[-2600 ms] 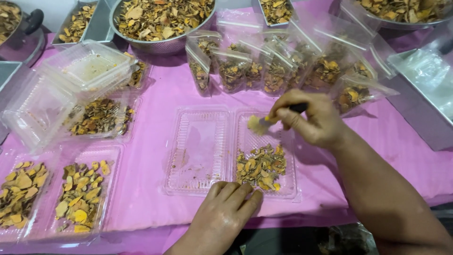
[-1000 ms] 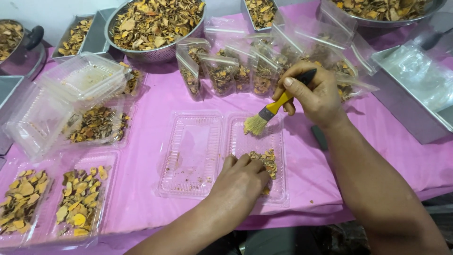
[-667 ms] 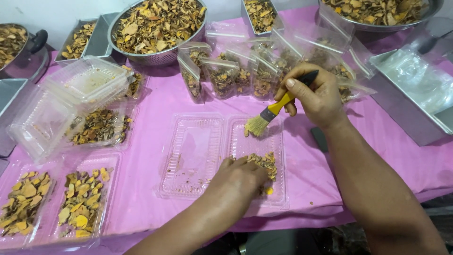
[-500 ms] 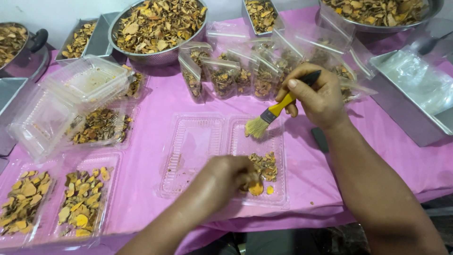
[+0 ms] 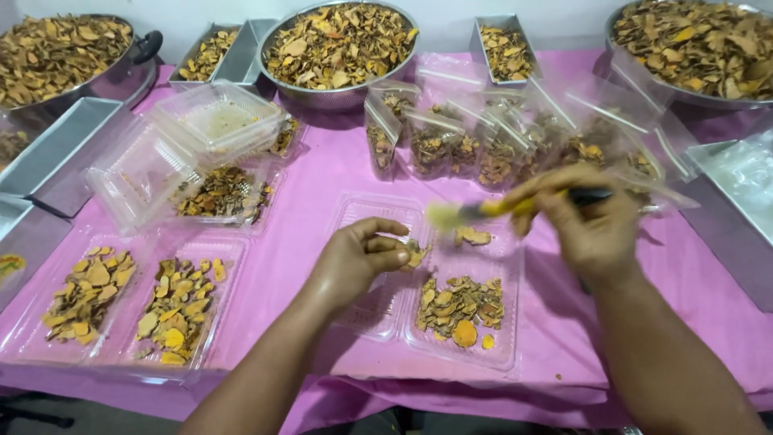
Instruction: The person uses a small brush to sweep dried fruit pieces within a clear plastic tray. They repeatedly brush the contents and occasionally pick up pieces with their left hand, then return them to the tray. The workspace includes multiple filled trays and sealed bags of dried fruit on a pink tablecloth.
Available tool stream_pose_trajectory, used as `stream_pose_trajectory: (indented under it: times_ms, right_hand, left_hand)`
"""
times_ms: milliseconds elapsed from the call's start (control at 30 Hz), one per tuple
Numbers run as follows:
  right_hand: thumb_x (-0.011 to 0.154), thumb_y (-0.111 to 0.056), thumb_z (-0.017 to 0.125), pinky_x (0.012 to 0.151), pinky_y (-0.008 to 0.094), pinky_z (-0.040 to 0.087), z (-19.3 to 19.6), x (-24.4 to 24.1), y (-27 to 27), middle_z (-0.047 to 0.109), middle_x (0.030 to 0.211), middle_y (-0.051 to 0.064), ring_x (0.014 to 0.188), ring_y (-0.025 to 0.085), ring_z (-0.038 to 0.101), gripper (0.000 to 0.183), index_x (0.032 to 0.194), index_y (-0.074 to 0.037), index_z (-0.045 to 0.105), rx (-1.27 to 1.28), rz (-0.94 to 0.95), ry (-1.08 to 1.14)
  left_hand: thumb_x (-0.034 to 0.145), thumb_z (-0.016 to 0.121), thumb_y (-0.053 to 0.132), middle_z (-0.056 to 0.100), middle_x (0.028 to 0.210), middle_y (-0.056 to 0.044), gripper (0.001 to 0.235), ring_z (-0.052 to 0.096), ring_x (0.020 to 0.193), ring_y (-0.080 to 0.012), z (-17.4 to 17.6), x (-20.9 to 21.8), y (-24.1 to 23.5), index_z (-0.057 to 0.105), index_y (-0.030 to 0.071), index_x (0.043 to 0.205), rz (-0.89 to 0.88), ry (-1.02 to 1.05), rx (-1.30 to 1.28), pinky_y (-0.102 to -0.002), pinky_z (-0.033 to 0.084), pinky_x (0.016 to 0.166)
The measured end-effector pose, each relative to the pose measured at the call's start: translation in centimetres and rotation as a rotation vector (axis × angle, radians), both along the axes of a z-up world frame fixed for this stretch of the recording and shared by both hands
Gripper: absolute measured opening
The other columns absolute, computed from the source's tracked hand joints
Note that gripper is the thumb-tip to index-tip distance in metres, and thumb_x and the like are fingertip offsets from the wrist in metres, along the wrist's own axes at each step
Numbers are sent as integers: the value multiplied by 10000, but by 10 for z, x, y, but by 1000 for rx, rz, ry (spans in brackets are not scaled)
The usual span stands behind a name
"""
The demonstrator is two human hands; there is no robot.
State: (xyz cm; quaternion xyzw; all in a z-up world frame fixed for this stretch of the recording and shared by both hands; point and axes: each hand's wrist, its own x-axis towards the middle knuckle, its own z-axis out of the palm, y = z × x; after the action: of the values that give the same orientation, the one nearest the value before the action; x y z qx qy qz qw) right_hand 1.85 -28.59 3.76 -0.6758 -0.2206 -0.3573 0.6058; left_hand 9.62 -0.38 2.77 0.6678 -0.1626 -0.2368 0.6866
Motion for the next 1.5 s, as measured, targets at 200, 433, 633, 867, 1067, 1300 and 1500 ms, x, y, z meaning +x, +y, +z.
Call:
stream_pose_trajectory:
  times_ms: [200,433,633,867,1067,1300,1500]
  right_hand:
    - [1079,-117,499,538,313,666,4,13,9,722,969,314,658,276,767,123,1067,-1,538,285,177,95]
    - [1033,-171,560,367,334,589,-13,23,-19,689,814,323,400,272,660,204,951,16,557,464,282,251]
    - [1046,-184,536,530,389,655,-10,25,2,740,933,314,571,286,744,208,984,8,588,589,359,368]
    - [1042,-211,525,477,370,627,-8,28,-22,728,912,292,459,265,679,220,980,-15,602,585,286,341]
    - [996,-164,554,373,356,568,-7,22,-19,698,807,323,392,289,643,210,912,27,576,507,236,348]
    - [1086,-66,531,447,285,529,15,15,-23,711,859,199,557,241,643,177,913,-67,566,436,-149,189]
    - [1074,-78,544,369,328,543,-17,39,-36,673,869,354,451,314,651,108,1014,6,510,370,-156,95]
  left_hand:
    - [808,778,-78,759,919,-163,592,765,783,-219,-1,-1,8,591,25,1360,-26,-98,-56,-317,626,818]
    - [812,767,-89,750,917,-130,583,750,819,-179,7,-11,14,584,54,1346,20,-196,-164,-289,605,856]
    - [839,762,-78,765,906,-124,534,730,866,-178,-4,-11,9,608,48,1334,13,-454,-152,-348,590,926]
    - [860,759,-48,773,884,-95,481,740,850,-182,0,-12,2,635,59,1312,69,-691,-136,-370,587,920]
    - [828,807,15,787,880,-61,450,761,847,-198,-9,-7,-14,688,104,1253,104,-850,-38,-370,600,881]
    - [952,576,-6,734,1151,-220,433,734,1037,-322,17,6,-57,550,38,1382,-163,-691,356,-409,631,910]
    - [798,776,137,728,813,-65,396,736,783,-319,-38,47,-102,636,153,1169,-21,-1375,743,-486,600,678]
